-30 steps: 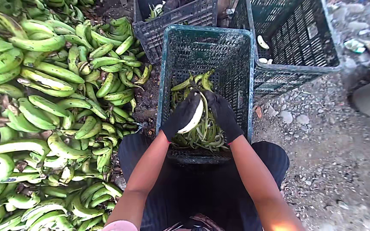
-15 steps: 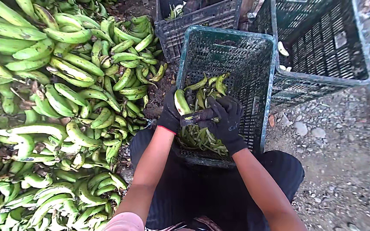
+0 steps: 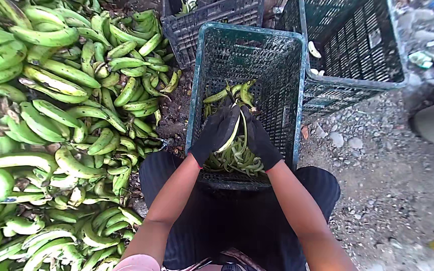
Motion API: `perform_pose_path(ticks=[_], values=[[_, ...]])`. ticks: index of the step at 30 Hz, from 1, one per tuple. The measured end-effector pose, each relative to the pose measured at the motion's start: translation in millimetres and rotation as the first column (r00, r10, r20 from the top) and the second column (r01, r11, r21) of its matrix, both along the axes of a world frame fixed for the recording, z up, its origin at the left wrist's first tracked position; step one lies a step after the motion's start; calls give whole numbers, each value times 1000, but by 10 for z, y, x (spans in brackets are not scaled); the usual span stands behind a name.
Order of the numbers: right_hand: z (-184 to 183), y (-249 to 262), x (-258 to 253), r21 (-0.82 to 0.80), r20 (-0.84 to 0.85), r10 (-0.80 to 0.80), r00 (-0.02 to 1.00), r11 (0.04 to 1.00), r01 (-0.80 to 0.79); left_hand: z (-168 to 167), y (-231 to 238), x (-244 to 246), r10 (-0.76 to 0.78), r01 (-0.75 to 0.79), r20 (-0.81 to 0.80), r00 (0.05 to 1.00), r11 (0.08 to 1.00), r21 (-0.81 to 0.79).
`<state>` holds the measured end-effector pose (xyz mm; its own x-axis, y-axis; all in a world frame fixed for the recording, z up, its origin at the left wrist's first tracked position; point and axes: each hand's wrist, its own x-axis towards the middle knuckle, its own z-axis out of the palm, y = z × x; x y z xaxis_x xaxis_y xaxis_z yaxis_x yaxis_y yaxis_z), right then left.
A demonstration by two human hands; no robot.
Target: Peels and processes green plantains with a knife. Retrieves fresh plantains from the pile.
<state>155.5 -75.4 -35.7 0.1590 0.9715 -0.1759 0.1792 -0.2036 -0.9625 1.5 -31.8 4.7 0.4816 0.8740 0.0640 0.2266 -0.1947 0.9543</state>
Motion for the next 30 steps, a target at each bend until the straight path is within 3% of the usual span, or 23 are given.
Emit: perform_pose_path(ticks=[3, 5, 7, 10, 14, 18, 22, 26, 28, 30], values=[[-60, -14, 26, 83, 27, -87, 996, 993, 84, -6, 96, 34, 17, 91, 377, 926, 959, -267], [-9, -47, 51, 212, 218, -109, 970, 975, 62, 40, 192, -42, 132, 133, 561, 817, 903, -407], [2, -57, 104, 330, 451, -87, 888, 941, -75, 51, 289, -180, 177, 171, 652, 737, 885, -433], [-18, -90, 135, 480, 652, -134, 746, 835, -270, 92, 347, -344, 212, 270, 688, 694, 810, -521], [-23, -117, 86, 561, 680, -185, 709, 754, -342, 115, 376, -415, 262, 330, 671, 694, 712, -620], [76, -183, 37, 448, 712, -134, 689, 843, -299, 99, 326, -336, 234, 72, 527, 817, 865, -496], [73, -116, -37, 156, 552, -7, 834, 983, -95, 20, 210, -186, 193, -127, 341, 920, 970, -205], [-49, -8, -41, -16, 118, -58, 991, 998, 60, -68, 69, -56, 111, -112, 137, 984, 994, 1], [-91, -2, 18, -17, 7, -75, 997, 997, 75, -4, 18, -86, 30, -29, 105, 994, 1000, -11], [-44, -22, 96, -18, 16, -82, 996, 996, 83, 0, 66, -111, -19, 49, 208, 978, 989, -139]])
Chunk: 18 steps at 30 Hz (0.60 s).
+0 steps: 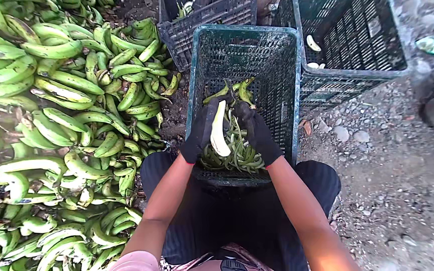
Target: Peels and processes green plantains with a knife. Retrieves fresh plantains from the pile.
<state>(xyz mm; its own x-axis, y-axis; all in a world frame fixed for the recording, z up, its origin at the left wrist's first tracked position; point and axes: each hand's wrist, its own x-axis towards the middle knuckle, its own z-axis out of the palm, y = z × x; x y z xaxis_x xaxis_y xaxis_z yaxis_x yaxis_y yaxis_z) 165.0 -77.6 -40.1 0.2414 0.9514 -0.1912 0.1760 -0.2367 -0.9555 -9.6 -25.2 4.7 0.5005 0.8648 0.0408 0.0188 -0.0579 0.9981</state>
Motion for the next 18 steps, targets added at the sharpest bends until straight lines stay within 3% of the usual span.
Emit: perform_pose_path(ticks=[1, 3, 4, 5, 6, 7, 8, 9, 11, 13, 15, 18], values=[[44, -15, 55, -25, 60, 6, 998, 1000, -4, 32, 36, -66, -72, 71, -18, 997, 996, -57], [187, -58, 185, -155, 311, 73, 948, 988, -25, 131, 107, -256, -256, 234, -265, 929, 966, -114], [231, -77, 235, -244, 421, 143, 896, 969, -40, 239, 121, -333, -375, 350, -458, 806, 926, -143], [235, -90, 279, -331, 487, 217, 846, 942, -51, 385, 122, -336, -490, 462, -633, 599, 857, -227], [199, -102, 299, -397, 519, 272, 810, 916, -54, 535, 105, -257, -578, 531, -733, 358, 772, -350], [171, -106, 289, -453, 523, 320, 790, 890, -61, 637, 87, -150, -620, 553, -764, 178, 705, -443], [145, -100, 256, -491, 522, 356, 776, 868, -68, 732, 80, -47, -634, 569, -763, 126, 676, -468], [102, -87, 222, -508, 523, 381, 762, 858, -79, 826, 90, 40, -610, 592, -758, 230, 706, -389], [57, -88, 161, -483, 507, 378, 775, 869, -108, 1076, 178, 320, -434, 570, -670, 602, 821, -20], [39, -143, 98, -414, 477, 329, 815, 902, -122, 1383, 348, 676, -276, 418, -396, 876, 845, 335], [44, -174, 93, -411, 475, 332, 815, 903, -129, 1673, 449, 893, -168, 240, -184, 968, 830, 503], [136, -202, 138, -451, 496, 387, 778, 880, -150, 1846, 277, 665, -37, 158, -220, 975, 808, 568]])
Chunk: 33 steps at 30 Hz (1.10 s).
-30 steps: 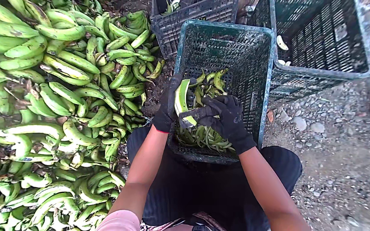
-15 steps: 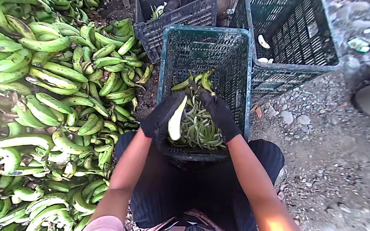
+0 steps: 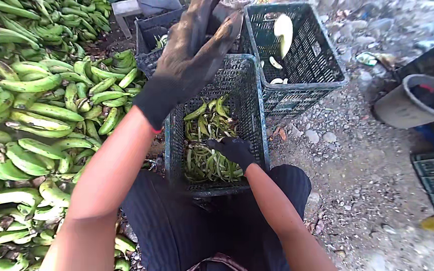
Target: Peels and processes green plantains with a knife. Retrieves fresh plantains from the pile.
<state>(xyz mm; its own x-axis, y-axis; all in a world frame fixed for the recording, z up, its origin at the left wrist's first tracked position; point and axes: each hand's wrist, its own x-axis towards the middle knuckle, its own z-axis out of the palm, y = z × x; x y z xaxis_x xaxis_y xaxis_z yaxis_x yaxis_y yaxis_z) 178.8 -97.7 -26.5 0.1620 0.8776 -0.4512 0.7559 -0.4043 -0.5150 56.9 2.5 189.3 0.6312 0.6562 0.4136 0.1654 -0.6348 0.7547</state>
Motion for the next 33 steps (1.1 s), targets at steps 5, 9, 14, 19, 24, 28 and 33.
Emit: perform_pose_path(ticks=[5, 9, 14, 19, 24, 28, 33], values=[[-22, -80, -43, 48, 28, 46, 999, 998, -47, -583, -123, -1232, 116, -124, -159, 980, 991, -45], [-168, -9, -217, -63, 227, 328, 917, 945, -322, -1266, -509, -2575, 548, -563, -161, 821, 729, -389], [-432, -34, -388, -176, 254, 487, 836, 873, -456, -2387, -1553, -3921, 756, -794, -384, 530, 285, -537], [-652, -154, -512, -371, 319, 628, 710, 772, -516, -2970, -2275, -4398, 811, -756, -440, 385, 4, -655], [-691, -303, -632, -402, 339, 554, 761, 816, -415, -2370, -1685, -4580, 798, -984, -589, 130, 28, -179], [-515, -378, -760, -386, 376, 509, 774, 845, -369, -1779, -653, -4669, 828, -986, -549, -112, -163, -45], [-538, -427, -624, -363, 341, 446, 827, 874, -322, -1809, 287, -4712, 722, -953, -650, -237, -304, 11]])
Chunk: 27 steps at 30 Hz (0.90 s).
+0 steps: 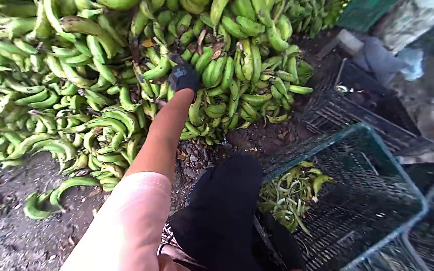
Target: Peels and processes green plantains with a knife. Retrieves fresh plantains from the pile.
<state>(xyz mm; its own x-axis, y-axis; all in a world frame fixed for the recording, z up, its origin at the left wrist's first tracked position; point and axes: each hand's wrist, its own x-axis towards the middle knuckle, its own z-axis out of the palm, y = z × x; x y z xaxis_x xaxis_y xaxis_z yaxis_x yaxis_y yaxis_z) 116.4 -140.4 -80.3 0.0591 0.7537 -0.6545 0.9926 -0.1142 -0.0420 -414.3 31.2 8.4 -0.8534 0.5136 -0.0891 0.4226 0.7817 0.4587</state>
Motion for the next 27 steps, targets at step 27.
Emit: perform_pose_path(ticks=[27], values=[[-107, 250, 263, -6, -250, -150, 957, 988, 153, -285, -13, 141, 28, -30, 30, 999, 999, 39]])
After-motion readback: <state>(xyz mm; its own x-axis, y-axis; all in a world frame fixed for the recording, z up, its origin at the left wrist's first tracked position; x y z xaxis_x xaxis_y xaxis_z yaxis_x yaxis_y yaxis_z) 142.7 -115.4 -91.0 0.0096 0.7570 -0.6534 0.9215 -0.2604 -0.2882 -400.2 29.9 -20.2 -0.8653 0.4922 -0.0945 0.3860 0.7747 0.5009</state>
